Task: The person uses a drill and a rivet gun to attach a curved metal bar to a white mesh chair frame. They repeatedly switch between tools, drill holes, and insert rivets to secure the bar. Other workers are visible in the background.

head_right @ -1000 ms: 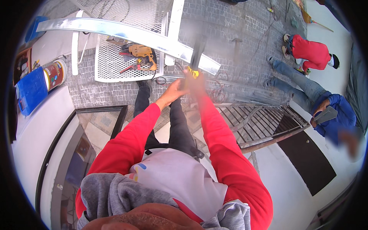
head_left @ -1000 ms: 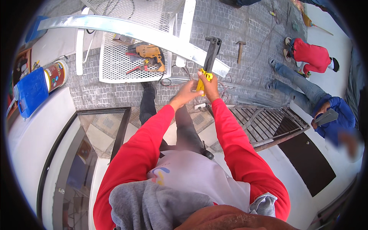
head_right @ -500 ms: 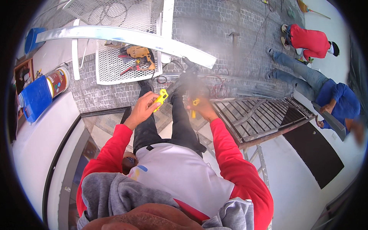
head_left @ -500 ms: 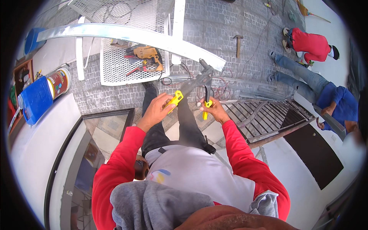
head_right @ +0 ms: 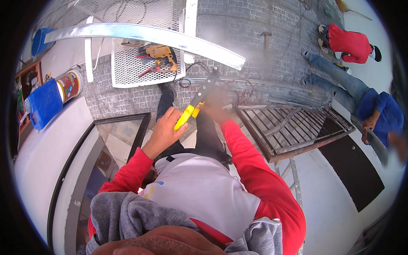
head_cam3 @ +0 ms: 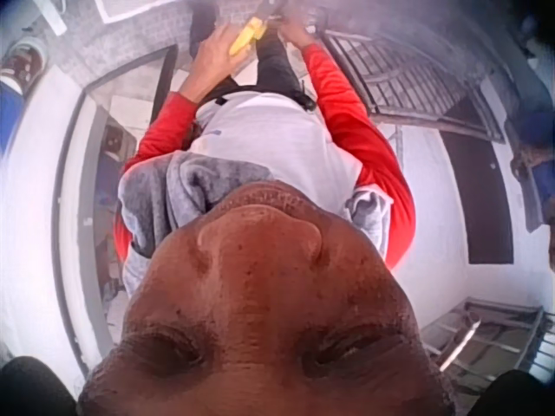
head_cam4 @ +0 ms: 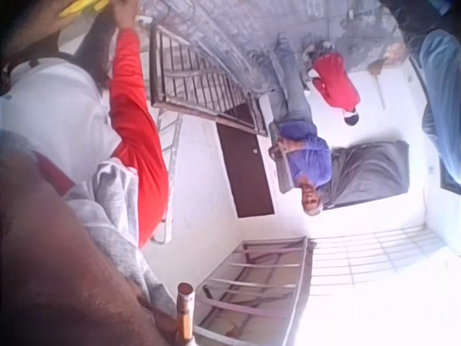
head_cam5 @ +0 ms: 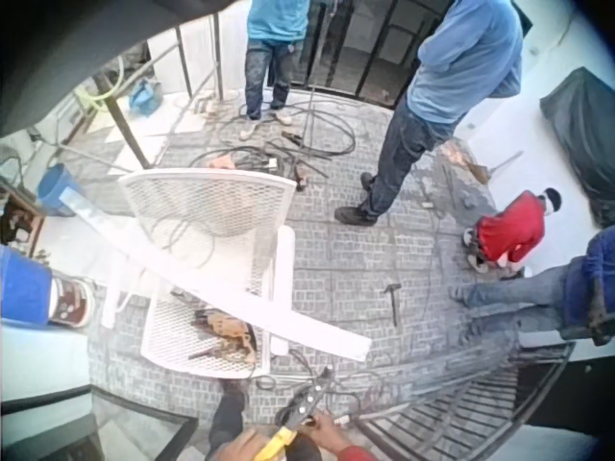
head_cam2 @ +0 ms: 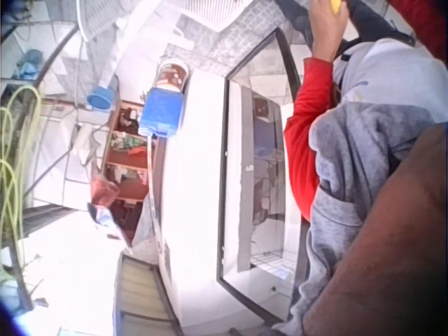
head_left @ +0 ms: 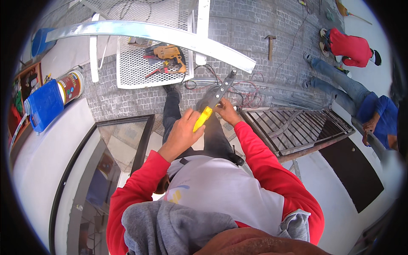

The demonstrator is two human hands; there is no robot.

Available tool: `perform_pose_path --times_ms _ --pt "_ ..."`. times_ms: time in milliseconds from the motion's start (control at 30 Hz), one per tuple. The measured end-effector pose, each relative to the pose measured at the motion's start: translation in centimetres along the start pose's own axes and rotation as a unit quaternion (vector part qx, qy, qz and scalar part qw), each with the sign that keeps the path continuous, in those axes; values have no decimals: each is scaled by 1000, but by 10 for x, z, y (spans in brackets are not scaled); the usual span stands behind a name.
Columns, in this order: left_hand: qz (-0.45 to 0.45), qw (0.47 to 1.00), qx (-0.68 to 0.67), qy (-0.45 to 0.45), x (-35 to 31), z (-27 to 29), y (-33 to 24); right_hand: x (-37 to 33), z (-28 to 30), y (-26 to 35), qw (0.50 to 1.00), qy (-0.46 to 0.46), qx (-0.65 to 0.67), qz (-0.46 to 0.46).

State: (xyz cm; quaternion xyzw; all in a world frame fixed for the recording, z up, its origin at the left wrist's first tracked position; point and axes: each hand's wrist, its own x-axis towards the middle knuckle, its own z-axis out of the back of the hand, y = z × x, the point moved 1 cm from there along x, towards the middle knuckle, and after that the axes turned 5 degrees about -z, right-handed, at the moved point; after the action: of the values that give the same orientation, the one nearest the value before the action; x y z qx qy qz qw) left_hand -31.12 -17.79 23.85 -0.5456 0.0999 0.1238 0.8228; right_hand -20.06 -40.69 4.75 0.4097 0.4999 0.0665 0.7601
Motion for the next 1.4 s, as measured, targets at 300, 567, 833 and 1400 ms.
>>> perform_pose_path --times_ms 300,567,833,1400 --pt "38 996 -86 -7 -19 -13 56 -12 -27 70 967 136 206 -64" --pt "159 953 28 -257 86 120 322 -50 -17 33 966 135 185 -121" --pt "58 903 419 -79 262 169 480 -82 -56 2 943 92 162 -276" --pt "-23 831 550 -80 281 155 527 -63 -66 -1 939 79 184 -278"
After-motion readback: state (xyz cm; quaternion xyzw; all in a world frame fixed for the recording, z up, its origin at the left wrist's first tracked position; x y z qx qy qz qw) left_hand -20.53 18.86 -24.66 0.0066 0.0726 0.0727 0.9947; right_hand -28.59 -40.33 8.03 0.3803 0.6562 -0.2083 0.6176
